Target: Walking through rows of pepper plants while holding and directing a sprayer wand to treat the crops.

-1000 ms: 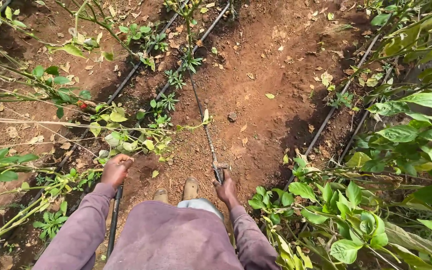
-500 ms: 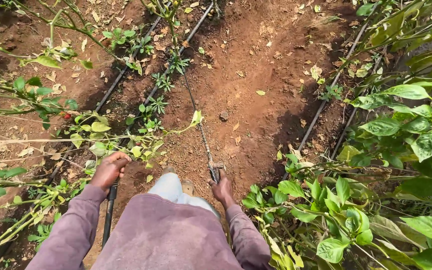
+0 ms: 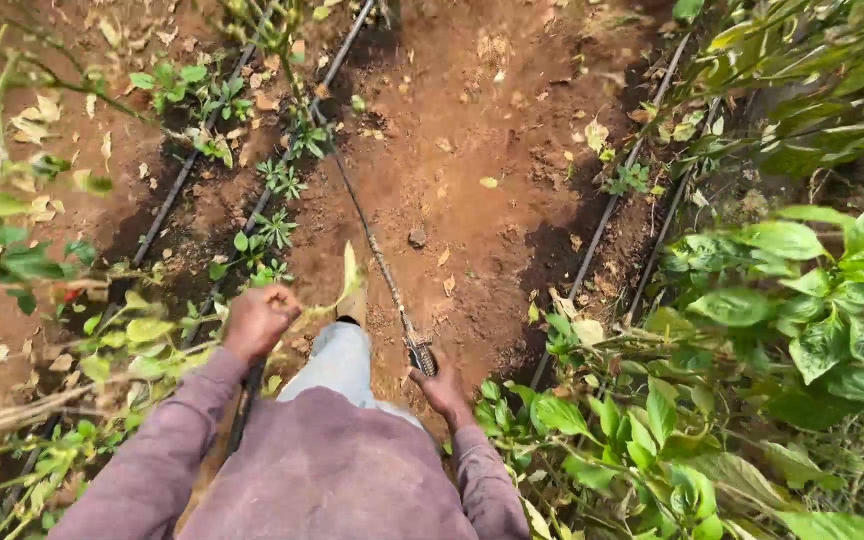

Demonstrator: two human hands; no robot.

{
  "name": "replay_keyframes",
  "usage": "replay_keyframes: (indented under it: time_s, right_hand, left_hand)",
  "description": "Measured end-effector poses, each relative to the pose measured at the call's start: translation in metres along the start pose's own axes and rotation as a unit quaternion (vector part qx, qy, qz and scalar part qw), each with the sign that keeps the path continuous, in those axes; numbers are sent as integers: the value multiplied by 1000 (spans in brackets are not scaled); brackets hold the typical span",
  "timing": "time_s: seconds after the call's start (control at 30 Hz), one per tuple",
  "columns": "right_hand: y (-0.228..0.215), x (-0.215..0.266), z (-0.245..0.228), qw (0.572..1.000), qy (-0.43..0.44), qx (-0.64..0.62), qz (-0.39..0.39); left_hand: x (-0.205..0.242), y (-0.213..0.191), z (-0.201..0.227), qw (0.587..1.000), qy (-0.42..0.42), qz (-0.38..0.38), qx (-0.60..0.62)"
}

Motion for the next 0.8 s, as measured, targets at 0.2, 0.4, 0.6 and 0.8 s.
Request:
replay_keyframes:
  time_s: [0.2, 0.4, 0.6, 0.8]
  right_hand:
    - [-40, -49, -58, 1000, 19, 2, 2]
    - [-77, -68, -91, 997, 70, 10, 20]
    - [-98, -105, -125, 998, 54, 37, 13]
    - [-117, -129, -176, 995, 43, 90, -4]
  left_hand:
    - [-138, -2, -31, 983, -168, -21, -64]
    - [-10, -160, 205, 912, -1, -160, 377]
    - [-58, -156, 265, 964, 57, -139, 218]
    - [-259, 12, -46, 969, -206, 38, -129]
Point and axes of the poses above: each hand's wrist, its own x-axis away from the middle knuckle, its own y-axis out of the palm, z = x × y, the point moved 3 cm from there along -x, towards the middle knuckle, and after that the axes turned 1 degree about x, right-handed, at the moved point
